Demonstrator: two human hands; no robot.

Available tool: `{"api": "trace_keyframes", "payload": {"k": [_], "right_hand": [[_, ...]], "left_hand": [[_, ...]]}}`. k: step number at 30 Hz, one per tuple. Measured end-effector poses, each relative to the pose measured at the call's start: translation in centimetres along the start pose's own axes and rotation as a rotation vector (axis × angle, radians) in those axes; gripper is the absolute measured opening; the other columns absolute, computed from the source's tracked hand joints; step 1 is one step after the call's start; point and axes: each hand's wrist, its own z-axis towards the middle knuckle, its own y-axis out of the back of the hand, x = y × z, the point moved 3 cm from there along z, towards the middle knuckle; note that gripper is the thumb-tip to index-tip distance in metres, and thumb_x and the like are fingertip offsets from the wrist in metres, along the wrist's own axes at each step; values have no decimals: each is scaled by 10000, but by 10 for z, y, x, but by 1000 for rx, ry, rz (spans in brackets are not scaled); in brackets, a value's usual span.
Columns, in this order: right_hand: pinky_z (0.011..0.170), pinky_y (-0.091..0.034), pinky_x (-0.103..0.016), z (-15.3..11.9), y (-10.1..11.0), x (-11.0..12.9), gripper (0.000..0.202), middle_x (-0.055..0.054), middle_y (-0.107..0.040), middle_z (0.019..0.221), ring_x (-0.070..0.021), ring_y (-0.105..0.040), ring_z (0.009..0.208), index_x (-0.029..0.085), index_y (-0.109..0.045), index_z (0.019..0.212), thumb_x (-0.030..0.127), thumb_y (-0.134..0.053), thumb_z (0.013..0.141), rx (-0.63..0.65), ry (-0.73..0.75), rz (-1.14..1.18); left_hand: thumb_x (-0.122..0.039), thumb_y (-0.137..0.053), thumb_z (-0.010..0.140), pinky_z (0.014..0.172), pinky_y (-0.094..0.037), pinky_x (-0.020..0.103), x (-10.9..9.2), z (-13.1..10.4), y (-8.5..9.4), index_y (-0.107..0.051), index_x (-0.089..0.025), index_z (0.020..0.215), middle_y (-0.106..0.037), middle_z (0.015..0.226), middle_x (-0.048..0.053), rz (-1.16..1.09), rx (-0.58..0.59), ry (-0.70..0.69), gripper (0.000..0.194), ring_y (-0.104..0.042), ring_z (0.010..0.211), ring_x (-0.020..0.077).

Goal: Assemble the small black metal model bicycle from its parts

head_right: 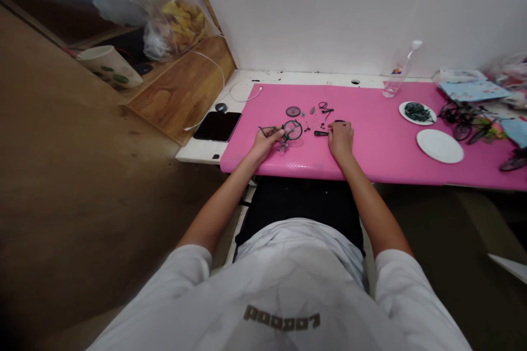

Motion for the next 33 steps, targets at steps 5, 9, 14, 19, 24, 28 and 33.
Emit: {"api": "trace_keyframes", "payload": {"k": [5, 9, 14, 19, 24, 28, 33], "right_hand": [[1094, -413, -619, -3, 2, 5, 325, -233, -722, 1309, -456, -470, 1365, 129, -793, 1186, 150, -524, 1005, -24, 6, -81], [1109, -391, -629, -4, 2, 4, 298, -236, -713, 1301, -456, -451, 1386, 129, -789, 1147, 154, -532, 997, -22, -13, -112], [1092, -365, -617, -2, -1, -2, 341, -233, -731, 1309, -456, -435, 1365, 144, -831, 1065, 220, -499, 1058, 15, -36, -66], [1090, -350, -600, -1, -2, -3, 353, -236, -739, 1285, -444, -428, 1352, 153, -859, 1094, 247, -518, 1080, 30, -31, -84], [1078, -352, -589, -3, 4, 2, 390, -246, -731, 1265, -437, -428, 1346, 140, -860, 1105, 295, -502, 1105, 51, -17, -160], [1096, -327, -600, -4, 9, 7, 385, -242, -742, 1255, -430, -428, 1344, 140, -853, 1092, 328, -518, 1101, 55, -36, -184], [1111, -322, -658, -1, 8, 8, 360, -266, -748, 1190, -435, -442, 1320, 144, -824, 977, 313, -524, 1083, 21, -33, -163]], "left_hand": [[-498, -1035, 709, 641, -627, 276, -1, -1, -1, -828, -113, 1076, -840, 988, 139, 3, 10, 0, 571, -760, 745, 166], [-491, -1033, 715, 661, -633, 272, -1, -1, -1, -833, -111, 1064, -837, 965, 129, 2, 18, -19, 553, -761, 748, 160], [-494, -1027, 722, 659, -638, 277, 1, 0, 1, -832, -105, 1082, -835, 966, 131, -2, 19, -17, 565, -766, 752, 169], [-476, -1032, 719, 669, -640, 277, 1, 0, 1, -833, -113, 1072, -839, 995, 137, -7, 14, -15, 544, -772, 776, 176], [-458, -1023, 730, 675, -645, 281, 2, 0, 0, -834, -115, 1088, -838, 979, 133, -2, 4, 13, 531, -766, 759, 170], [-479, -1022, 726, 679, -650, 283, 2, 0, 0, -837, -112, 1106, -838, 966, 127, -6, 18, 6, 559, -764, 758, 167], [-485, -1031, 720, 666, -644, 281, -3, -1, -3, -840, -117, 1087, -838, 947, 120, -12, 32, -15, 554, -752, 736, 155]]}}
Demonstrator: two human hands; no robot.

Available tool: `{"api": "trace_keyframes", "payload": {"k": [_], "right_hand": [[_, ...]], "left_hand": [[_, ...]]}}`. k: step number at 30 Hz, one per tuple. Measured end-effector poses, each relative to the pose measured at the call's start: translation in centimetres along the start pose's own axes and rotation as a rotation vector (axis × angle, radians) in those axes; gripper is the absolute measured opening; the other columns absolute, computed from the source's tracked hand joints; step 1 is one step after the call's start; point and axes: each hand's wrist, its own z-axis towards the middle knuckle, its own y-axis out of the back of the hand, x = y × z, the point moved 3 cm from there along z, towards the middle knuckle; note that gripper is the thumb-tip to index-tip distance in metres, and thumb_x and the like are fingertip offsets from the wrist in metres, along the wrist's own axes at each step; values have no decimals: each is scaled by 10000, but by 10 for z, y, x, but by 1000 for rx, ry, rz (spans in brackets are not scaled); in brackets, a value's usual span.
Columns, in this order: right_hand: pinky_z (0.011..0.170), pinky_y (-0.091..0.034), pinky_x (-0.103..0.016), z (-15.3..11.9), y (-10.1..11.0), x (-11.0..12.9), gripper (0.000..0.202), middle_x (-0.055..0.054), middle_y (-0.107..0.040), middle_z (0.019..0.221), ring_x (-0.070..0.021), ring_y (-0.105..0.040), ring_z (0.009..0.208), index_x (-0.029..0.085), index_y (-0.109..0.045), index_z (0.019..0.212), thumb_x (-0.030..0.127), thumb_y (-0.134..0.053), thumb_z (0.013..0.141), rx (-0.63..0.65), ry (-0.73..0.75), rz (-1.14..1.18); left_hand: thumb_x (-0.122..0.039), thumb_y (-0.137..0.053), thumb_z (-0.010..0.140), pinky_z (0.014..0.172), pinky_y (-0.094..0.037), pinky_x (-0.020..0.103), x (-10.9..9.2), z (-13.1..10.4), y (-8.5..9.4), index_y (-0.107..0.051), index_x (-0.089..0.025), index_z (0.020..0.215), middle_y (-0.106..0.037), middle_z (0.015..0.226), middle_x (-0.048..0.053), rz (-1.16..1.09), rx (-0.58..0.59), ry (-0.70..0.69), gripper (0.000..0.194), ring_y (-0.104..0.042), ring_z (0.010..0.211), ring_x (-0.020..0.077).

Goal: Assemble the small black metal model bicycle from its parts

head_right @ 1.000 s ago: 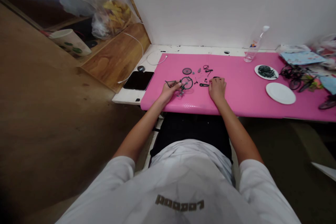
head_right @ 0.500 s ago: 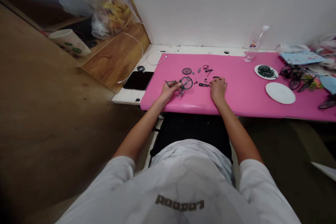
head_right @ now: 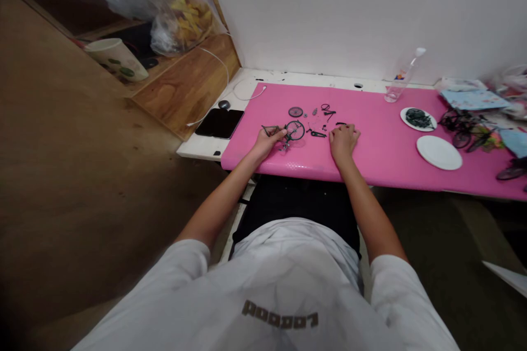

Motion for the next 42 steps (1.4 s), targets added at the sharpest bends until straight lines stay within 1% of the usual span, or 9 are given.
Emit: {"api": "trace_keyframes", "payload": {"k": [6, 13, 16, 20, 25, 29, 35, 40, 42], "right_hand": [[1065, -380, -665, 2, -8, -4, 346, -297, -729, 1182, -445, -486, 1268, 112, -772, 983, 273, -479, 1069, -47, 18, 11], [1063, -436, -580, 1, -3, 3, 302, -237, -739, 1210, -410, -536, 1259, 174, -718, 1041, 318, -458, 1094, -60, 14, 147], [1022, -473, -504, 2, 1, 11, 260, -197, -754, 1139, -345, -614, 1130, 196, -684, 1065, 340, -470, 1094, -51, 23, 264], [838, -502, -406, -6, 8, 30, 244, -130, -750, 1032, -268, -663, 922, 231, -637, 1101, 423, -486, 1096, -19, 54, 488], [722, -462, -363, -26, 16, 59, 324, -37, -659, 845, -220, -601, 745, 266, -583, 1120, 541, -412, 1113, 10, 200, 664], [686, -438, -344, -34, 7, 66, 308, 9, -589, 753, -197, -551, 659, 274, -575, 1059, 551, -442, 1081, 53, 233, 685], [742, -481, -343, -36, -13, 62, 356, -40, -704, 839, -226, -642, 727, 238, -637, 1150, 537, -450, 1103, 93, 273, 609], [830, -521, -361, -38, -16, 63, 369, -138, -791, 1181, -294, -752, 958, 227, -650, 1264, 477, -403, 1151, 120, 287, 492], [841, -527, -371, -38, -15, 64, 360, -148, -789, 1230, -310, -761, 985, 224, -652, 1282, 446, -397, 1157, 131, 279, 444]], "left_hand": [[-470, -1024, 735, 663, -630, 272, -3, -2, 0, -839, -133, 1064, -847, 1023, 136, 24, -24, 3, 507, -757, 753, 151], [-496, -1032, 712, 664, -637, 274, 2, 2, 3, -848, -126, 1076, -845, 1014, 143, 11, -17, 5, 550, -776, 794, 173], [-494, -1029, 714, 658, -629, 256, 3, 2, 3, -849, -121, 1089, -841, 988, 140, 24, -32, 0, 558, -766, 775, 160], [-493, -1021, 729, 615, -615, 251, 1, 0, 3, -844, -121, 1089, -835, 981, 140, 19, -42, -6, 547, -746, 737, 153], [-501, -1001, 753, 591, -593, 231, -2, 1, 5, -826, -147, 1037, -819, 961, 94, -21, -107, -8, 487, -714, 694, 122], [-450, -1017, 732, 622, -608, 251, -10, 2, 4, -800, -152, 1200, -780, 905, 56, 4, -154, -56, 596, -746, 744, 158], [-336, -1003, 749, 867, -664, 361, -23, -5, -10, -835, -151, 1122, -815, 1003, 104, 106, -211, -172, 450, -776, 921, 220], [-355, -975, 787, 782, -649, 314, -14, -18, -28, -830, -169, 1186, -824, 1024, 91, 131, -226, -193, 464, -749, 871, 190], [-351, -971, 790, 743, -630, 291, -9, -22, -33, -831, -175, 1195, -822, 1049, 96, 131, -226, -183, 464, -745, 868, 183]]}}
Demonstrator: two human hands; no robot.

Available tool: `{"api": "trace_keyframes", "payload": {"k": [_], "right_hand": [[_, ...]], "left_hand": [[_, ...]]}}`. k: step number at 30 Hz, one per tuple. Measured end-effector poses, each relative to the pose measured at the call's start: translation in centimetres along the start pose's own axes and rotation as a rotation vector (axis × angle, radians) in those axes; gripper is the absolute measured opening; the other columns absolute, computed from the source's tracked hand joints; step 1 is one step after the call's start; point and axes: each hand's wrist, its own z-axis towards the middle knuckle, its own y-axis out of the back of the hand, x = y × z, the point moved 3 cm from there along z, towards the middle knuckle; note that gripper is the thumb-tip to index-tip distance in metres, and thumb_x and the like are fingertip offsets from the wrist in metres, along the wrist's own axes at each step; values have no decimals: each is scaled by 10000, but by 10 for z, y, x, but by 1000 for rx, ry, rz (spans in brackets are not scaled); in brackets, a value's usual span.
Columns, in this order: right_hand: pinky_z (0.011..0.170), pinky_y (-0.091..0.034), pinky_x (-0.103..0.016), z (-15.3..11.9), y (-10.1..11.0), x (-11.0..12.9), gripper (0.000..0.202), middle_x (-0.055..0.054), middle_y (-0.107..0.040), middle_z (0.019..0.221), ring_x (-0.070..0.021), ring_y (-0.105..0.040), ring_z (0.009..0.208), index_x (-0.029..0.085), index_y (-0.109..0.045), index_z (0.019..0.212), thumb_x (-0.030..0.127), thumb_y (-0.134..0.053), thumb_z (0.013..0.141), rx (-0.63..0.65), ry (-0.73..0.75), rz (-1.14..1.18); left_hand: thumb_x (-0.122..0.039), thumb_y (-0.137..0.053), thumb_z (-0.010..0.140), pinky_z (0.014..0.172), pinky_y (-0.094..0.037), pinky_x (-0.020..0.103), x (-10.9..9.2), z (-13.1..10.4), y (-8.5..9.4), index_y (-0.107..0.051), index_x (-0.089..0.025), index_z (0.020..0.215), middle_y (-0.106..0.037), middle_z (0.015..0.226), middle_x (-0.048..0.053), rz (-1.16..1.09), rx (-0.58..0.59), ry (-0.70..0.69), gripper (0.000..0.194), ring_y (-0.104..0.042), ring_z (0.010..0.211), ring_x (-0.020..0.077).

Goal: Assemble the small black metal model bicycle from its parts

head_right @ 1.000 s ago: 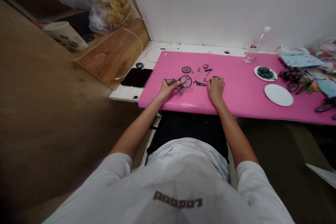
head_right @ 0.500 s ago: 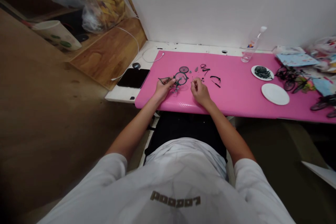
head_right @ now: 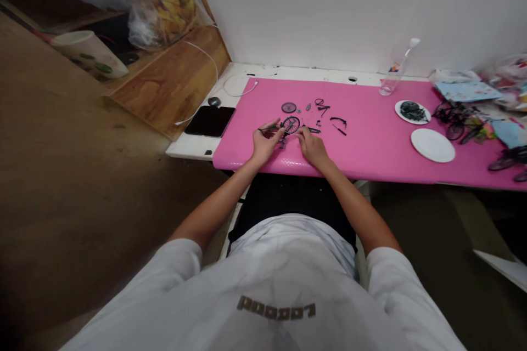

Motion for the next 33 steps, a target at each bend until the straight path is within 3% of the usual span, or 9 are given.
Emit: {"api": "trace_keyframes", "payload": {"k": [5, 10, 14, 22, 33], "right_hand": [[887, -528, -381, 0, 1, 5, 301, -151, -791, 1231, -329, -767, 1068, 208, -663, 1259, 378, -439, 1152, 30, 18, -29], [887, -518, -374, -1, 0, 7, 297, -149, -780, 1237, -318, -753, 1078, 210, -667, 1239, 368, -429, 1161, 14, 6, -30], [862, -515, -371, -1, 0, 4, 330, -147, -778, 1217, -312, -739, 1056, 214, -663, 1250, 412, -412, 1172, -3, -3, -32], [881, -551, -387, -1, -2, -2, 419, -145, -784, 1228, -297, -721, 1054, 230, -682, 1242, 488, -358, 1179, -49, 16, -32], [865, -579, -411, 1, -8, -11, 547, -179, -785, 1223, -312, -738, 1051, 203, -694, 1218, 587, -306, 1176, -113, 84, -33]], "left_hand": [[-402, -971, 787, 634, -588, 289, 4, -8, -3, -844, -161, 1105, -812, 992, 99, 12, 27, 36, 419, -721, 754, 167], [-366, -944, 819, 668, -564, 273, 0, -10, -2, -861, -181, 1060, -815, 1001, 83, 78, 34, -45, 315, -708, 754, 145], [-339, -904, 856, 691, -537, 259, -2, -12, -3, -873, -183, 1070, -816, 1028, 89, 117, 58, -114, 266, -701, 791, 141], [-345, -950, 802, 713, -505, 278, -3, -13, -6, -870, -197, 1038, -808, 1040, 94, 99, 50, -41, 290, -697, 830, 167], [-413, -911, 844, 673, -541, 259, 12, -5, -3, -868, -186, 1088, -821, 1053, 107, 151, 78, -136, 336, -727, 855, 168]]}}
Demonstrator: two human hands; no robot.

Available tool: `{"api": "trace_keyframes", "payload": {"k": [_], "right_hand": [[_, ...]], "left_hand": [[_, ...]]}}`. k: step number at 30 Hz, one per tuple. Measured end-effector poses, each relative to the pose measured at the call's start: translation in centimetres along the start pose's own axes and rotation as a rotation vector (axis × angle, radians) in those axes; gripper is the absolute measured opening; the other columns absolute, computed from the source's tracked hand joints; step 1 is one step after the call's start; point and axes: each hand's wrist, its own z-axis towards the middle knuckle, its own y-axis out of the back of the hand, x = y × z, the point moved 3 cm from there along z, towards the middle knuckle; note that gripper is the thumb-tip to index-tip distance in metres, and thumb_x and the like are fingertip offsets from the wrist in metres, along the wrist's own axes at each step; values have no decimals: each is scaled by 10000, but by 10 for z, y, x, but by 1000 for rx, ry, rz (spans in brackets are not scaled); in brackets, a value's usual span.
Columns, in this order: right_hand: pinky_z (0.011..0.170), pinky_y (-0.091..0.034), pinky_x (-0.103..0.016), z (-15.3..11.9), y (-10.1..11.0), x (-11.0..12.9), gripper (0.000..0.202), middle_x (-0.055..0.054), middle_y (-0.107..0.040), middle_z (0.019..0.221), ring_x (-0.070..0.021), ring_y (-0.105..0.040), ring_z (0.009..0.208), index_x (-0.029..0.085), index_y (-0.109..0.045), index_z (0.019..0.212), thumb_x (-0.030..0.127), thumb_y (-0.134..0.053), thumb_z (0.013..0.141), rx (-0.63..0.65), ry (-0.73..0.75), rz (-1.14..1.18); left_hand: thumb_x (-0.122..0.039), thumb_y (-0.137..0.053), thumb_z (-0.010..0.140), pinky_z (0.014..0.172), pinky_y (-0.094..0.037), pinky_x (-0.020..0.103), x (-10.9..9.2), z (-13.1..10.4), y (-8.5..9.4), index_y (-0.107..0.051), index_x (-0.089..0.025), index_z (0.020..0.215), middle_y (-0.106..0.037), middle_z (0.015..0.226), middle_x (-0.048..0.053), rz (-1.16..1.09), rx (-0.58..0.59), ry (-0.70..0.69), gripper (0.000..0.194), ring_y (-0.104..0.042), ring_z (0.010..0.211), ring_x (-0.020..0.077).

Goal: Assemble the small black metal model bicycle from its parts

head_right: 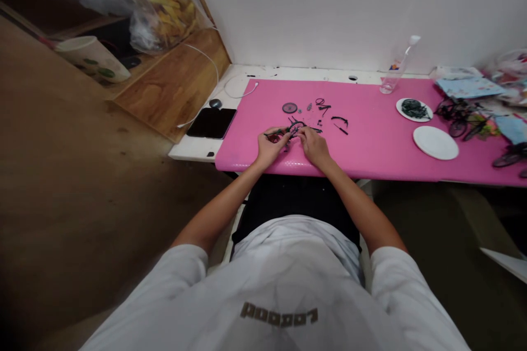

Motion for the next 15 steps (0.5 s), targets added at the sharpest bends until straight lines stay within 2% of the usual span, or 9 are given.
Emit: {"api": "trace_keyframes", "payload": {"k": [8, 15], "right_hand": [[836, -580, -419, 0, 0, 0, 530, -169, -785, 1188, -314, -726, 1025, 208, -701, 1223, 577, -325, 1173, -16, 10, 15], [837, -577, -415, 0, -1, -1, 546, -164, -780, 1175, -307, -725, 1022, 207, -695, 1207, 592, -310, 1173, -28, -4, 22]], "left_hand": [[-363, -900, 854, 640, -547, 241, 0, 0, 0, -868, -185, 1094, -829, 1053, 107, -33, -2, -4, 301, -732, 825, 155], [-400, -934, 840, 627, -556, 241, -4, -1, 0, -866, -179, 1092, -826, 1068, 112, -49, 2, 24, 342, -726, 800, 146]]}}
